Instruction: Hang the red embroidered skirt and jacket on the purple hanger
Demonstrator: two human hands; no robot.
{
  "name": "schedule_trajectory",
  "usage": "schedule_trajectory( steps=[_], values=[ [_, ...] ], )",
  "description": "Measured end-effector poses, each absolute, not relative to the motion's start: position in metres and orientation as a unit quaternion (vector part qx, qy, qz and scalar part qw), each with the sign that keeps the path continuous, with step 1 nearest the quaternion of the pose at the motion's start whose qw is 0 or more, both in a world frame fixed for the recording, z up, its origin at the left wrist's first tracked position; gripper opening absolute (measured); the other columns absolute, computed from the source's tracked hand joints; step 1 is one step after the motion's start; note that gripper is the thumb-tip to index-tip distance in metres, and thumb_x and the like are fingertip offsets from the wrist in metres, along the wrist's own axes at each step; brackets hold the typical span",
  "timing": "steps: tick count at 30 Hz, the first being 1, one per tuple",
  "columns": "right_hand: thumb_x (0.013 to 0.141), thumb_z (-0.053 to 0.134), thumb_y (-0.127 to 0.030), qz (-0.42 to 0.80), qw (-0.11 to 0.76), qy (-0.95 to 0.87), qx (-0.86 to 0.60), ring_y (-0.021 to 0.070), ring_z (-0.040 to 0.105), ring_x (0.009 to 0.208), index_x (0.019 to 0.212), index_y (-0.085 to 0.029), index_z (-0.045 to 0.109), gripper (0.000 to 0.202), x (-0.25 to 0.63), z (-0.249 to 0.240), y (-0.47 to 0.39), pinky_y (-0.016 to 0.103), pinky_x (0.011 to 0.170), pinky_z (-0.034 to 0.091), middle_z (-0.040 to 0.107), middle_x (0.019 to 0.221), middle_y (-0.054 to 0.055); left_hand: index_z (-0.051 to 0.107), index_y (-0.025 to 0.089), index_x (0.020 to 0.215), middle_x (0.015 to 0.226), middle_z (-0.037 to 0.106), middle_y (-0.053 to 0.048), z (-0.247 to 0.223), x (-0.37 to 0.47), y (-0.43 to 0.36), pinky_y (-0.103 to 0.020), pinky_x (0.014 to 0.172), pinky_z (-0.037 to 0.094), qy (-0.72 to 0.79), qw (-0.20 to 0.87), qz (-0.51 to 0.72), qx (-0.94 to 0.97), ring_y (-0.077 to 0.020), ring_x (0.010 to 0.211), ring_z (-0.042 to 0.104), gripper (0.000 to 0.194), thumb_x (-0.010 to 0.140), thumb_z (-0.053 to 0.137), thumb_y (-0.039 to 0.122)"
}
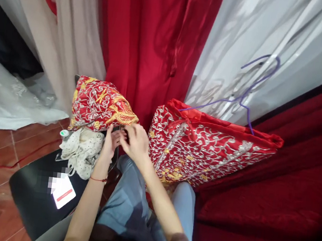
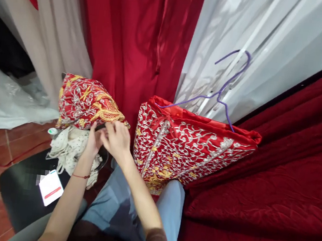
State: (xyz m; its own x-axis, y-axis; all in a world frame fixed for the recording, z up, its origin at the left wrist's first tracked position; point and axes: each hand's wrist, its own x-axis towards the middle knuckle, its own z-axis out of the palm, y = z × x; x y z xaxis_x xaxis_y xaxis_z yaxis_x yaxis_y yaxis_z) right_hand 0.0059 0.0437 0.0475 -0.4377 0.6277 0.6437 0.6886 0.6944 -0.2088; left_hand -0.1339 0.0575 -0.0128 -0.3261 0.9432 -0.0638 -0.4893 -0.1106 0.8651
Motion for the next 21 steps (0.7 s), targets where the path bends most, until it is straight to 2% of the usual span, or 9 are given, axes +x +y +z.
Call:
schedule_trajectory(
  steps=[3,5,7,9,12,16,19,21],
  values=[
    [0.101,0.032,-0.028,-0.129,0.266,-0.898,-0.325,0.0325,0.034,0.143,0.148,-0.026,0.043,0.048,-0.049,0.063,0.062,0.055,0.113,0.028,0.041,0.154,0.015,0.066,0.02,0.097,0.09,0.074,-0.005,-0.021,-0.163,0.058,-0.026,0.075,0.055,0.327,0.538,0.757,0.177,-0.017,0.085,0.071,0.042,0.089,0.051,0.058],
    [0.101,0.026,-0.018,-0.154,0.247,-0.902,-0.318,0.032,0.024,0.149,0.154,-0.029,0.033,0.055,-0.071,0.073,0.079,0.06,0.116,0.019,0.032,0.16,0.013,0.065,0.018,0.099,0.095,0.074,-0.009,-0.024,-0.176,0.058,-0.028,0.082,0.055,0.282,0.569,0.758,0.146,-0.018,0.09,0.071,0.046,0.089,0.049,0.06],
    [0.1,0.023,-0.014,-0.162,0.243,-0.902,-0.318,0.0323,0.023,0.149,0.153,-0.026,0.035,0.055,-0.083,0.082,0.096,0.061,0.116,0.015,0.031,0.161,0.013,0.064,0.016,0.101,0.104,0.073,-0.013,-0.026,-0.184,0.059,-0.03,0.087,0.054,0.271,0.584,0.751,0.142,-0.0203,0.099,0.07,0.049,0.089,0.05,0.061],
    [0.101,0.025,-0.017,-0.163,0.239,-0.901,-0.323,0.0346,0.026,0.147,0.146,-0.023,0.045,0.05,-0.089,0.091,0.108,0.06,0.114,0.018,0.034,0.159,0.015,0.063,0.017,0.105,0.115,0.072,-0.014,-0.024,-0.188,0.06,-0.03,0.093,0.052,0.282,0.557,0.767,0.15,-0.021,0.111,0.068,0.044,0.09,0.051,0.057],
    [0.102,0.029,-0.025,-0.159,0.24,-0.896,-0.339,0.0358,0.038,0.136,0.133,-0.022,0.057,0.042,-0.09,0.103,0.114,0.054,0.106,0.029,0.047,0.15,0.015,0.065,0.018,0.108,0.126,0.068,-0.014,-0.012,-0.19,0.064,-0.032,0.102,0.048,0.312,0.484,0.796,0.185,-0.0211,0.123,0.062,0.04,0.091,0.052,0.052],
    [0.102,0.036,-0.034,-0.14,0.271,-0.874,-0.38,0.032,0.052,0.115,0.133,-0.024,0.058,0.039,-0.076,0.118,0.109,0.046,0.096,0.036,0.062,0.131,0.012,0.067,0.02,0.105,0.131,0.066,-0.012,0.027,-0.189,0.066,-0.034,0.105,0.047,0.316,0.396,0.832,0.227,-0.0223,0.126,0.06,0.038,0.084,0.062,0.052],
    [0.102,0.038,-0.032,-0.107,0.282,-0.87,-0.39,0.0302,0.057,0.11,0.133,-0.022,0.057,0.038,-0.054,0.127,0.104,0.043,0.095,0.038,0.066,0.122,0.013,0.069,0.024,0.104,0.128,0.068,-0.006,0.066,-0.185,0.067,-0.033,0.104,0.05,0.289,0.32,0.87,0.239,-0.0214,0.127,0.06,0.035,0.083,0.065,0.051],
    [0.102,0.039,-0.03,-0.061,0.283,-0.877,-0.382,0.0295,0.06,0.108,0.134,-0.019,0.056,0.038,-0.036,0.133,0.102,0.043,0.095,0.04,0.067,0.12,0.014,0.07,0.023,0.105,0.125,0.069,-0.006,0.09,-0.18,0.07,-0.033,0.105,0.05,0.28,0.294,0.88,0.246,-0.0217,0.127,0.059,0.034,0.082,0.067,0.048]
  ],
)
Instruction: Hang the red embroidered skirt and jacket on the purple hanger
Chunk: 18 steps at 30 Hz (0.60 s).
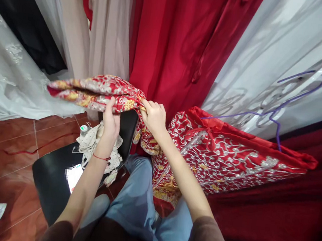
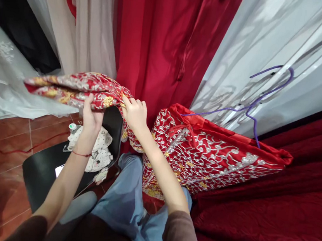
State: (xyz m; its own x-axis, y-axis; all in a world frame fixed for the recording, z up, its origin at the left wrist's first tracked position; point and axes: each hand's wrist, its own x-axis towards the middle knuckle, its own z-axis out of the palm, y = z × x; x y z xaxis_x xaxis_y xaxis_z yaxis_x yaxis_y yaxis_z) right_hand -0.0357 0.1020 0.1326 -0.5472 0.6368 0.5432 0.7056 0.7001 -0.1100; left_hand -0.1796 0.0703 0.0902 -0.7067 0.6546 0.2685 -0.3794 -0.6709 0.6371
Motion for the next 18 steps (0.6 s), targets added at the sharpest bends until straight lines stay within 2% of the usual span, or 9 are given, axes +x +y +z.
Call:
schedule_trajectory(
  steps=[2,5,7,9,12,14,16,18],
  values=[
    [0.099,0.046,-0.036,0.02,0.288,-0.889,-0.356,0.0296,0.061,0.11,0.138,-0.015,0.048,0.044,-0.015,0.138,0.101,0.042,0.095,0.043,0.066,0.123,0.015,0.07,0.02,0.102,0.122,0.071,-0.008,0.107,-0.171,0.075,-0.034,0.105,0.05,0.283,0.298,0.874,0.26,-0.0235,0.126,0.06,0.033,0.077,0.072,0.042],
    [0.086,0.063,-0.057,0.171,0.303,-0.882,-0.317,0.0301,0.061,0.116,0.147,-0.013,0.032,0.081,0.014,0.142,0.103,0.041,0.097,0.047,0.059,0.134,0.018,0.072,0.018,0.096,0.113,0.074,-0.008,0.114,-0.151,0.08,-0.036,0.1,0.054,0.303,0.325,0.846,0.296,-0.0263,0.117,0.066,0.033,0.07,0.079,0.037],
    [0.081,0.064,-0.066,0.233,0.336,-0.849,-0.334,0.0286,0.062,0.115,0.15,-0.014,0.025,0.094,0.033,0.139,0.106,0.04,0.096,0.049,0.057,0.136,0.019,0.072,0.017,0.094,0.105,0.076,-0.008,0.108,-0.136,0.077,-0.037,0.094,0.057,0.323,0.357,0.813,0.328,-0.027,0.106,0.07,0.036,0.067,0.082,0.038],
    [0.085,0.06,-0.065,0.232,0.377,-0.815,-0.374,0.0257,0.065,0.105,0.148,-0.016,0.028,0.086,0.049,0.132,0.11,0.039,0.091,0.05,0.061,0.129,0.017,0.073,0.016,0.092,0.096,0.077,-0.008,0.098,-0.124,0.068,-0.036,0.087,0.059,0.353,0.393,0.77,0.359,-0.026,0.093,0.073,0.038,0.064,0.084,0.038],
    [0.093,0.054,-0.05,0.13,0.368,-0.808,-0.441,0.0222,0.065,0.085,0.126,-0.018,0.052,0.047,0.071,0.122,0.112,0.036,0.079,0.049,0.069,0.102,0.01,0.073,0.016,0.091,0.091,0.077,-0.006,0.09,-0.121,0.052,-0.033,0.078,0.058,0.41,0.407,0.698,0.424,-0.0225,0.081,0.072,0.038,0.064,0.084,0.039],
    [0.095,0.049,-0.038,0.059,0.338,-0.811,-0.473,0.0206,0.062,0.077,0.108,-0.019,0.061,0.026,0.084,0.121,0.112,0.032,0.072,0.046,0.068,0.085,0.006,0.073,0.015,0.091,0.091,0.076,-0.006,0.096,-0.13,0.043,-0.031,0.074,0.056,0.456,0.365,0.645,0.494,-0.0208,0.078,0.07,0.036,0.067,0.082,0.041],
    [0.096,0.045,-0.032,0.03,0.331,-0.816,-0.472,0.0187,0.06,0.072,0.099,-0.019,0.063,0.022,0.093,0.125,0.11,0.029,0.068,0.042,0.066,0.078,0.005,0.073,0.015,0.092,0.093,0.075,-0.006,0.11,-0.143,0.039,-0.03,0.075,0.054,0.504,0.279,0.59,0.566,-0.0205,0.08,0.068,0.036,0.069,0.08,0.042],
    [0.097,0.044,-0.031,0.031,0.34,-0.832,-0.437,0.0176,0.059,0.072,0.097,-0.019,0.063,0.023,0.095,0.131,0.106,0.027,0.066,0.04,0.066,0.078,0.004,0.072,0.017,0.101,0.099,0.074,-0.006,0.127,-0.153,0.042,-0.031,0.081,0.053,0.539,0.193,0.546,0.611,-0.0217,0.087,0.067,0.045,0.066,0.082,0.044]
  ],
)
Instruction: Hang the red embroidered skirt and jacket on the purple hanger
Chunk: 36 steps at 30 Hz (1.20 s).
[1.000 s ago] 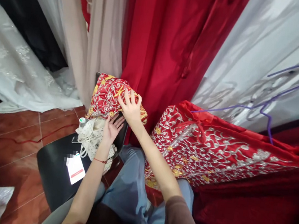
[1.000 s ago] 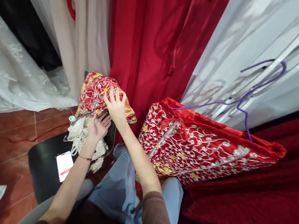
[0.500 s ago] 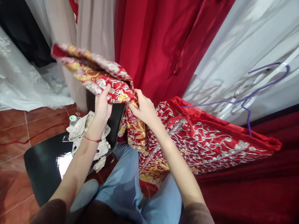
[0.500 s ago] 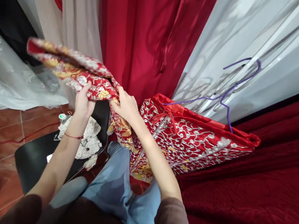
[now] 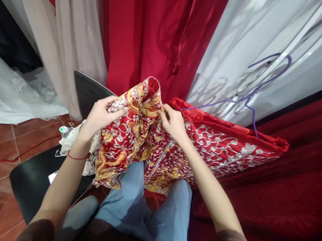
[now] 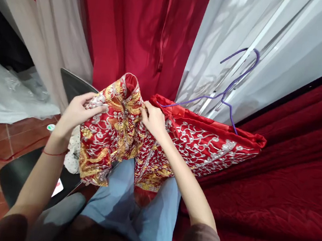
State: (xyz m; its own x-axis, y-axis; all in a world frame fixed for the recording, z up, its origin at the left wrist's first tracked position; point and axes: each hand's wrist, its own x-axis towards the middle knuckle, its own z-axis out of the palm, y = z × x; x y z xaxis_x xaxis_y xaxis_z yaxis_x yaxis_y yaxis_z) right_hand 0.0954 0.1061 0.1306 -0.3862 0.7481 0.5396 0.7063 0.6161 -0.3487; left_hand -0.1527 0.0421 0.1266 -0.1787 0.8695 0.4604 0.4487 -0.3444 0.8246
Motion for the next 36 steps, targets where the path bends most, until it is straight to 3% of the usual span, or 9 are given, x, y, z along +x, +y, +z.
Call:
schedule_trajectory(
  steps=[3,7,12,17,23,26,31,36],
  values=[
    [0.1,0.04,-0.029,0.02,0.341,-0.865,-0.368,0.0175,0.06,0.078,0.1,-0.02,0.063,0.025,0.09,0.142,0.099,0.027,0.069,0.041,0.068,0.086,0.004,0.068,0.018,0.114,0.11,0.073,-0.008,0.144,-0.152,0.057,-0.033,0.088,0.052,0.524,0.194,0.499,0.662,-0.0241,0.098,0.067,0.065,0.058,0.087,0.047],
    [0.103,0.035,-0.032,-0.074,0.282,-0.906,-0.306,0.0199,0.06,0.087,0.101,-0.019,0.063,0.031,0.082,0.162,0.098,0.03,0.075,0.041,0.069,0.094,0.008,0.073,0.015,0.096,0.094,0.075,-0.009,0.138,-0.136,0.084,-0.031,0.078,0.052,0.488,0.276,0.468,0.683,-0.0235,0.087,0.068,0.051,0.068,0.077,0.057],
    [0.101,0.034,-0.053,-0.202,0.252,-0.865,-0.384,0.0273,0.058,0.102,0.111,-0.017,0.063,0.047,0.096,0.184,0.118,0.039,0.088,0.038,0.068,0.109,0.014,0.067,0.015,0.069,0.068,0.069,-0.006,0.129,-0.127,0.108,-0.028,0.066,0.044,0.638,0.07,0.466,0.609,-0.0236,0.075,0.066,0.047,0.076,0.066,0.062],
    [0.095,0.04,-0.063,-0.185,0.112,-0.815,-0.539,0.0287,0.064,0.084,0.107,-0.011,0.067,0.06,0.115,0.186,0.122,0.034,0.071,0.037,0.07,0.089,0.017,0.072,0.019,0.081,0.083,0.073,-0.01,0.151,-0.12,0.141,-0.032,0.073,0.045,0.716,-0.052,0.382,0.582,-0.0288,0.086,0.068,0.042,0.084,0.056,0.058],
    [0.089,0.051,-0.069,-0.129,0.065,-0.907,-0.395,0.0221,0.062,0.068,0.088,-0.02,0.071,0.053,0.144,0.194,0.081,0.031,0.061,0.03,0.065,0.067,0.007,0.075,0.012,0.095,0.098,0.071,-0.022,0.18,-0.098,0.178,-0.043,0.083,0.046,0.719,-0.088,0.311,0.615,-0.039,0.099,0.065,0.036,0.084,0.058,0.042],
    [0.089,0.053,-0.067,-0.109,0.112,-0.906,-0.394,0.0225,0.062,0.068,0.093,-0.02,0.07,0.05,0.15,0.189,0.076,0.032,0.063,0.034,0.065,0.068,0.007,0.075,0.009,0.095,0.097,0.07,-0.024,0.19,-0.064,0.169,-0.046,0.085,0.044,0.69,-0.086,0.3,0.653,-0.0413,0.101,0.064,0.034,0.083,0.061,0.037],
    [0.092,0.053,-0.053,-0.125,0.249,-0.899,-0.339,0.0289,0.061,0.102,0.108,-0.019,0.066,0.04,0.164,0.184,0.074,0.043,0.09,0.043,0.069,0.107,0.014,0.076,0.016,0.081,0.079,0.07,-0.014,0.208,-0.01,0.117,-0.041,0.082,0.045,0.604,-0.044,0.318,0.73,-0.0362,0.094,0.066,0.024,0.077,0.069,0.039],
    [0.099,0.037,-0.043,-0.138,0.545,-0.722,-0.403,0.0217,0.061,0.086,0.081,-0.021,0.064,0.039,0.26,0.203,0.078,0.038,0.085,0.046,0.067,0.086,0.013,0.062,0.021,0.052,0.05,0.053,-0.004,0.216,-0.014,0.087,-0.035,0.07,0.043,0.55,0.026,0.315,0.773,-0.0271,0.071,0.064,0.041,0.072,0.074,0.054]
  ],
)
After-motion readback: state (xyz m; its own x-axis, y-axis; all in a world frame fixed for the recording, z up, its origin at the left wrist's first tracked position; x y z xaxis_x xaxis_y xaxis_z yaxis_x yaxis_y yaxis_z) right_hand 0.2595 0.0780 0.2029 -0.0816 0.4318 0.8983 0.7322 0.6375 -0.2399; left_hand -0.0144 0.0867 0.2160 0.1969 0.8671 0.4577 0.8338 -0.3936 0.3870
